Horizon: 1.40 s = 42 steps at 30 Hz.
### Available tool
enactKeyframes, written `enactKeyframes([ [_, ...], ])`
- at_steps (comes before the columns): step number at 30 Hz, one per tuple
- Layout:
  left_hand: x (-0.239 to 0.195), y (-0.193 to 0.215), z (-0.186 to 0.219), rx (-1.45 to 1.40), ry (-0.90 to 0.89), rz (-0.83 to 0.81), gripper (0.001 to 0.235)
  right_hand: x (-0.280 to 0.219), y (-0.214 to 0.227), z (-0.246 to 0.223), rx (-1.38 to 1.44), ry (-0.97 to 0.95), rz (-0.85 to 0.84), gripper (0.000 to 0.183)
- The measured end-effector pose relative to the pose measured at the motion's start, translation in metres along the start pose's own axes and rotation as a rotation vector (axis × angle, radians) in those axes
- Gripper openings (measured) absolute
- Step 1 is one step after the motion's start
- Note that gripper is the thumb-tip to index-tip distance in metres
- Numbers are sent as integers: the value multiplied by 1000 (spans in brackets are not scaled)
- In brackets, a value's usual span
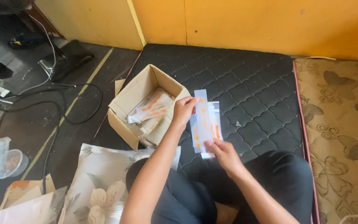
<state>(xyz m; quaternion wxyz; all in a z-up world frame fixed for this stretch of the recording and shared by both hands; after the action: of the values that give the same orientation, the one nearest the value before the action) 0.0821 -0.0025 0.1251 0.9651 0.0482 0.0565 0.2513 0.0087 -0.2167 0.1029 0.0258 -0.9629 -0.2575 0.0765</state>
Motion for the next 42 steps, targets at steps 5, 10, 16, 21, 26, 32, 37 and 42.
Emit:
enactKeyframes([
  [5,-2,1,-24,4,30,-13,21,1,1,33,-68,-51,-58,23],
  [10,-6,5,-35,-16,-86,-69,23,7,7,43,-188,-167,-177,31],
  [16,-5,1,-52,-34,6,19,17,27,9,63,-115,-142,-242,16],
  [21,4,-1,-68,-19,52,73,15,36,-3,59,-80,-36,-347,16],
  [26,5,-3,-69,-57,59,117,14,34,0,57,-82,-3,-377,20],
  [32,9,-3,-90,-93,89,147,15,35,6,70,-15,47,-398,23],
  [37,1,-1,-79,-80,119,144,16,33,8,67,43,106,-387,22],
  [42,1,-2,-80,-72,82,117,15,32,7,71,83,147,-408,23],
])
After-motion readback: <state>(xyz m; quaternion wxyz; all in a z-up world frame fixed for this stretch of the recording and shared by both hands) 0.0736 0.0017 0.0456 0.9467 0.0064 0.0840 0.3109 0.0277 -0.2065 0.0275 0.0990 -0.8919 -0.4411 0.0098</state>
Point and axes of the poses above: each hand's wrist, its own x-axis towards the middle knuckle, its own y-axis out of the back of the hand, z = x × y, the point moved 2 cm from there along x, towards the middle knuckle, and after that the axes turned 3 degrees about -z, right-handed, at the moved point
